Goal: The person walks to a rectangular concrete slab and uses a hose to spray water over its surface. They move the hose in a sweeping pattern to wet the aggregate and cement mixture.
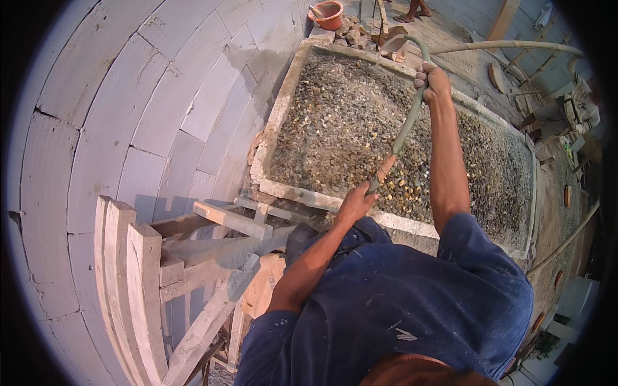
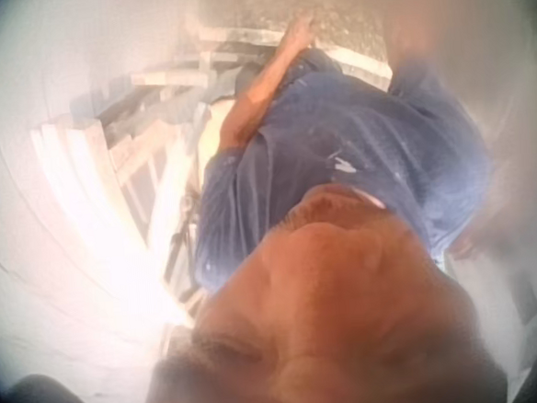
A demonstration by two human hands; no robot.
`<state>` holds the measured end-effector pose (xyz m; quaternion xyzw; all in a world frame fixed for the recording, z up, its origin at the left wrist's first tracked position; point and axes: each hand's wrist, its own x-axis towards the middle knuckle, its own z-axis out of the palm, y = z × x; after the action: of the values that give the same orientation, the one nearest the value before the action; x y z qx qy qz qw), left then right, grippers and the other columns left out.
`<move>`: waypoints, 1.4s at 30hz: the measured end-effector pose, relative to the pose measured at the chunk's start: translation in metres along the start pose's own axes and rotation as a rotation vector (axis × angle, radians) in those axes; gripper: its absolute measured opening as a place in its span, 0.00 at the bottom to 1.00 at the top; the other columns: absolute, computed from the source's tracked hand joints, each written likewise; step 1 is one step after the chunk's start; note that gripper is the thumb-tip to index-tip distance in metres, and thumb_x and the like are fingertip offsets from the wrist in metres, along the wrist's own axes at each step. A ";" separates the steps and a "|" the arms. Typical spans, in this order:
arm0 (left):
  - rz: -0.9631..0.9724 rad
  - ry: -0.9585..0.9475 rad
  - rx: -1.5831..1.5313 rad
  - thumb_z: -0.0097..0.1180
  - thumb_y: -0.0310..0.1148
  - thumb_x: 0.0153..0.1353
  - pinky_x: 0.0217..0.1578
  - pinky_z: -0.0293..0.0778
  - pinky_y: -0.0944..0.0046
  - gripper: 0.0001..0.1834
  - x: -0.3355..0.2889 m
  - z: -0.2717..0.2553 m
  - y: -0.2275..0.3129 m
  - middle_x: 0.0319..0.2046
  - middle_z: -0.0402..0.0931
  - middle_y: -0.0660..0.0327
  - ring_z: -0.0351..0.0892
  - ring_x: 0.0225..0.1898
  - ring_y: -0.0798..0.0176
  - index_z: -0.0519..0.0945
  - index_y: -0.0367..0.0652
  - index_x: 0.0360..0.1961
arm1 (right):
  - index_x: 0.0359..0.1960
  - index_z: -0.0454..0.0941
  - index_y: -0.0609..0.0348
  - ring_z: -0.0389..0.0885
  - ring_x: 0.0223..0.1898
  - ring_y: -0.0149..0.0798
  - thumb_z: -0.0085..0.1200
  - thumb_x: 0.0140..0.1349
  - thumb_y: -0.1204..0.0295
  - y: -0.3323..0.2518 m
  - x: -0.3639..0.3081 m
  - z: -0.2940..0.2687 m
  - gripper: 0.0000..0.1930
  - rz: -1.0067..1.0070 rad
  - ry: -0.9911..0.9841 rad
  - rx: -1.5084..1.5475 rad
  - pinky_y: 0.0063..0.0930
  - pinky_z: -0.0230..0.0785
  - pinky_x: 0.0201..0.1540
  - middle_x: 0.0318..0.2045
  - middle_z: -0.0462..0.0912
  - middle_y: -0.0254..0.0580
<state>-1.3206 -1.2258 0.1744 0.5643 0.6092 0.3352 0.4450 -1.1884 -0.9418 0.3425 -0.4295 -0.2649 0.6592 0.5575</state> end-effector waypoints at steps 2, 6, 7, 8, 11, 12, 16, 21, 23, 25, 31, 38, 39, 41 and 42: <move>-0.035 -0.003 0.007 0.56 0.36 0.56 0.38 0.68 0.54 0.16 -0.005 -0.007 0.000 0.31 0.75 0.46 0.74 0.36 0.43 0.73 0.36 0.40 | 0.35 0.62 0.58 0.58 0.15 0.21 0.39 0.64 0.76 0.007 0.000 0.012 0.01 0.024 -0.027 -0.040 0.14 0.53 0.12 0.21 0.66 0.31; -0.055 -0.039 0.017 0.56 0.36 0.56 0.38 0.67 0.52 0.17 -0.019 -0.014 -0.001 0.33 0.75 0.44 0.75 0.38 0.41 0.72 0.35 0.41 | 0.36 0.63 0.58 0.58 0.14 0.21 0.38 0.65 0.75 0.023 -0.008 0.042 0.02 0.063 -0.066 -0.114 0.14 0.52 0.12 0.20 0.66 0.31; -0.058 -0.032 0.011 0.56 0.36 0.56 0.38 0.67 0.52 0.17 -0.023 -0.016 0.002 0.33 0.75 0.43 0.74 0.39 0.41 0.72 0.35 0.41 | 0.35 0.63 0.60 0.59 0.14 0.22 0.39 0.64 0.76 0.028 -0.006 0.045 0.02 0.080 -0.082 -0.112 0.16 0.53 0.12 0.21 0.66 0.32; -0.061 -0.026 0.006 0.56 0.36 0.56 0.38 0.67 0.52 0.17 -0.028 -0.018 0.006 0.33 0.75 0.43 0.74 0.39 0.41 0.72 0.35 0.41 | 0.35 0.63 0.61 0.60 0.15 0.23 0.40 0.63 0.76 0.033 -0.001 0.047 0.02 0.096 -0.096 -0.109 0.17 0.53 0.12 0.21 0.66 0.33; -0.107 -0.046 -0.020 0.55 0.35 0.55 0.39 0.67 0.53 0.17 -0.037 -0.022 0.009 0.33 0.75 0.42 0.74 0.39 0.41 0.71 0.34 0.41 | 0.34 0.63 0.62 0.60 0.14 0.25 0.40 0.62 0.77 0.047 0.000 0.060 0.02 0.124 -0.109 -0.119 0.19 0.53 0.12 0.21 0.66 0.35; -0.126 -0.063 -0.032 0.55 0.35 0.55 0.39 0.67 0.53 0.17 -0.040 -0.023 0.008 0.33 0.75 0.42 0.74 0.39 0.41 0.71 0.34 0.41 | 0.34 0.63 0.62 0.60 0.14 0.25 0.41 0.62 0.77 0.051 0.000 0.063 0.02 0.138 -0.117 -0.122 0.19 0.53 0.12 0.21 0.66 0.35; -0.103 -0.031 -0.076 0.55 0.34 0.55 0.40 0.67 0.53 0.16 -0.047 -0.028 0.005 0.33 0.75 0.43 0.74 0.40 0.42 0.71 0.35 0.41 | 0.35 0.64 0.62 0.61 0.15 0.25 0.41 0.62 0.77 0.060 -0.012 0.079 0.02 0.099 -0.131 -0.163 0.19 0.53 0.12 0.21 0.66 0.36; -0.107 -0.029 -0.122 0.55 0.33 0.56 0.40 0.67 0.54 0.15 -0.055 -0.034 -0.006 0.33 0.75 0.45 0.75 0.39 0.44 0.71 0.35 0.41 | 0.35 0.64 0.62 0.62 0.16 0.25 0.40 0.63 0.77 0.066 -0.026 0.092 0.02 0.066 -0.124 -0.157 0.18 0.55 0.13 0.21 0.66 0.35; -0.075 0.000 -0.150 0.54 0.33 0.56 0.40 0.67 0.55 0.15 -0.059 -0.034 -0.010 0.32 0.75 0.46 0.75 0.37 0.46 0.71 0.36 0.41 | 0.35 0.65 0.62 0.61 0.15 0.24 0.39 0.64 0.76 0.069 -0.031 0.098 0.03 0.077 -0.090 -0.136 0.16 0.55 0.13 0.21 0.67 0.34; -0.074 0.007 -0.172 0.54 0.33 0.56 0.39 0.67 0.56 0.14 -0.064 -0.039 -0.010 0.31 0.75 0.47 0.75 0.36 0.48 0.71 0.36 0.41 | 0.34 0.65 0.62 0.61 0.15 0.24 0.40 0.64 0.76 0.071 -0.045 0.110 0.03 0.042 -0.049 -0.154 0.16 0.55 0.13 0.21 0.67 0.34; -0.111 -0.042 -0.169 0.53 0.33 0.56 0.38 0.66 0.57 0.13 -0.074 -0.049 -0.015 0.28 0.73 0.52 0.74 0.33 0.53 0.71 0.36 0.39 | 0.34 0.65 0.61 0.62 0.16 0.23 0.41 0.62 0.77 0.078 -0.054 0.107 0.01 0.005 -0.156 -0.133 0.15 0.55 0.13 0.22 0.68 0.34; -0.150 -0.083 -0.148 0.51 0.33 0.57 0.38 0.67 0.56 0.12 -0.089 -0.062 -0.019 0.30 0.74 0.51 0.74 0.35 0.51 0.71 0.37 0.39 | 0.34 0.69 0.65 0.61 0.13 0.24 0.47 0.60 0.77 0.096 -0.087 0.129 0.04 -0.044 -0.014 -0.209 0.19 0.52 0.10 0.19 0.70 0.34; -0.166 -0.083 -0.150 0.51 0.33 0.57 0.38 0.67 0.55 0.12 -0.092 -0.064 -0.019 0.30 0.75 0.49 0.74 0.35 0.48 0.70 0.37 0.39 | 0.32 0.70 0.64 0.61 0.12 0.24 0.47 0.60 0.77 0.094 -0.102 0.138 0.03 -0.053 -0.012 -0.236 0.19 0.52 0.10 0.18 0.69 0.33; -0.220 -0.121 -0.140 0.51 0.33 0.57 0.38 0.66 0.58 0.12 -0.096 -0.065 -0.019 0.30 0.74 0.53 0.72 0.34 0.56 0.71 0.37 0.38 | 0.32 0.70 0.62 0.61 0.13 0.23 0.46 0.60 0.76 0.101 -0.106 0.139 0.02 -0.081 -0.027 -0.227 0.18 0.52 0.10 0.18 0.68 0.32; -0.262 -0.116 -0.139 0.51 0.33 0.57 0.39 0.66 0.60 0.11 -0.098 -0.066 -0.019 0.30 0.74 0.55 0.71 0.33 0.60 0.71 0.37 0.37 | 0.36 0.70 0.62 0.61 0.13 0.23 0.46 0.61 0.76 0.106 -0.105 0.139 0.04 -0.090 -0.058 -0.223 0.18 0.52 0.10 0.18 0.68 0.32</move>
<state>-1.3916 -1.3189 0.1978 0.4663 0.6262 0.2823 0.5575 -1.3612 -1.0500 0.3514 -0.4573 -0.3714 0.6119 0.5277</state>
